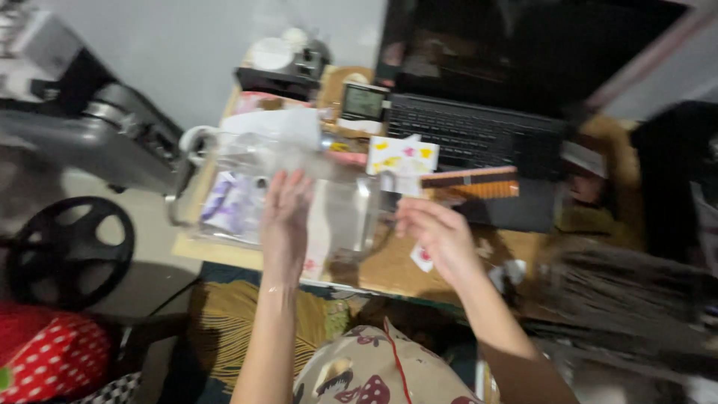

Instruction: Sorting and organizing a collection of decorative stickers and papers on a desk.

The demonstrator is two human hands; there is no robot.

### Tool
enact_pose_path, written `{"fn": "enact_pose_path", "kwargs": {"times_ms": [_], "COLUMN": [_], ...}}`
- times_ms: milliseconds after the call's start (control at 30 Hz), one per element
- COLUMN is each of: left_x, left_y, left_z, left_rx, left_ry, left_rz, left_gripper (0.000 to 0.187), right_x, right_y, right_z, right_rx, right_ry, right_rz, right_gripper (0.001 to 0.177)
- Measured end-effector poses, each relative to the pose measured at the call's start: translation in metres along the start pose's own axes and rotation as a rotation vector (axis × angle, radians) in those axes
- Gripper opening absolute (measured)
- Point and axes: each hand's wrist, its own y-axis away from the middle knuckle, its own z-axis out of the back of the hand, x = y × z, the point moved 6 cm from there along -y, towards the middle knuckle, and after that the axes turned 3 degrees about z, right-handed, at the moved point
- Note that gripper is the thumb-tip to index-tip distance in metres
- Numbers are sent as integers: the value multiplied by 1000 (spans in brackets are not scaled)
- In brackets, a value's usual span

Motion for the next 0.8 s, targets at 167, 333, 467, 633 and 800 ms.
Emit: {"fn": "enact_pose_path", "kwargs": {"times_ms": [167,333,467,633,800], "left_x": [60,112,155,215,211], "left_y": [25,92,148,155,148], "left_z": [-5,-145,-237,-208,-204], "left_rx": [-198,265,638,307,309], "left_ry": [-293,-961,-1069,-975,-920], "left_rz": [-104,-197,-327,-187,-6], "left_gripper": [53,67,89,24,30], "right_x": [60,98,149,206,135], "right_y": [72,127,153,173,124], "right_z": [105,147,122,89,179], "right_rx": [-224,-368,-419,-293,14], "right_ry": [59,369,945,1610,1144], "right_rz": [137,251,370,872,230], "right_gripper": [38,34,14,19,14]}}
